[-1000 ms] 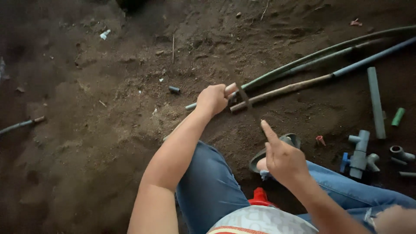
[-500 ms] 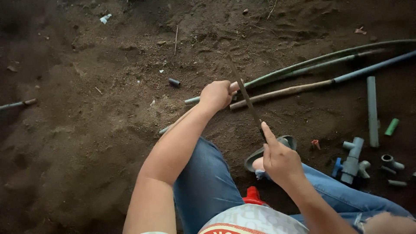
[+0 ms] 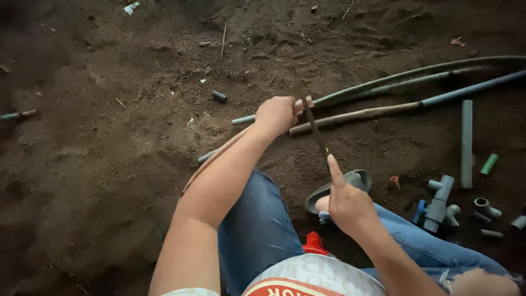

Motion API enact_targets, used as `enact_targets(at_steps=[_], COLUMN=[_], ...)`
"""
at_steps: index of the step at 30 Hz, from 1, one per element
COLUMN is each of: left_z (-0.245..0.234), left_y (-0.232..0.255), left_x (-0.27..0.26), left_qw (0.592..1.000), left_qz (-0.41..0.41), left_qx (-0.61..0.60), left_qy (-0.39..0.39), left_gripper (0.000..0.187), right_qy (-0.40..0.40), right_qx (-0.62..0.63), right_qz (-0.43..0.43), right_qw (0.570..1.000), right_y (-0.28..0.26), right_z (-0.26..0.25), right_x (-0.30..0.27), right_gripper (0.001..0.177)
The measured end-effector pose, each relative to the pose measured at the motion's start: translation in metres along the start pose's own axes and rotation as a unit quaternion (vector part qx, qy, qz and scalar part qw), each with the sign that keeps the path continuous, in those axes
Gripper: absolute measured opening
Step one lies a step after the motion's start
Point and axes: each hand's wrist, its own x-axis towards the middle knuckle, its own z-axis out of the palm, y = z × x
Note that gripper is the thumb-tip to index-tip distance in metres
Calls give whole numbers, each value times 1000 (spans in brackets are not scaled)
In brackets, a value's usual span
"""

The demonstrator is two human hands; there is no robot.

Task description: Cutting a PVC pipe using a handheld hacksaw blade while sitting on the ground.

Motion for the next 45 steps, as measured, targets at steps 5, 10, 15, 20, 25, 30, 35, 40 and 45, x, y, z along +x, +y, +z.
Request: enact_targets(at_steps=[5, 10, 15, 20, 25, 30, 35, 40, 45], left_z=[-24, 3, -12, 0, -2, -10, -8, -10, 11], left_y=[13, 33, -8, 23, 24, -1, 40, 8, 27], left_x=[-18, -11, -1, -19, -6, -14, -25, -13, -24], left_qw=[999, 1000, 1000, 1000, 1000, 1000, 999, 1000, 999], left_qz=[-17, 4, -12, 4, 29, 19, 32, 14, 25], left_qx=[10, 4, 7, 18, 8, 7, -7, -9, 43], left_qy=[29, -3, 7, -14, 9, 8, 3, 6, 15], left_gripper=[21, 19, 27, 27, 24, 25, 20, 31, 22], right_qy=[-40, -4, -7, -44, -24, 34, 85, 94, 24], right_qx=[285, 209, -24, 150, 186, 164, 176, 148, 204], right_qz=[124, 111, 5, 99, 152, 118, 110, 83, 138], right_qw=[950, 972, 1000, 983, 970, 979, 974, 981, 969], right_y=[-6, 12, -11, 7, 16, 6, 28, 9, 17], right_z=[-32, -13, 34, 32, 37, 121, 74, 91, 67], right_x=[0, 26, 9, 35, 57, 23, 78, 50, 66], right_gripper=[79, 76, 81, 80, 71, 61, 49, 53, 56])
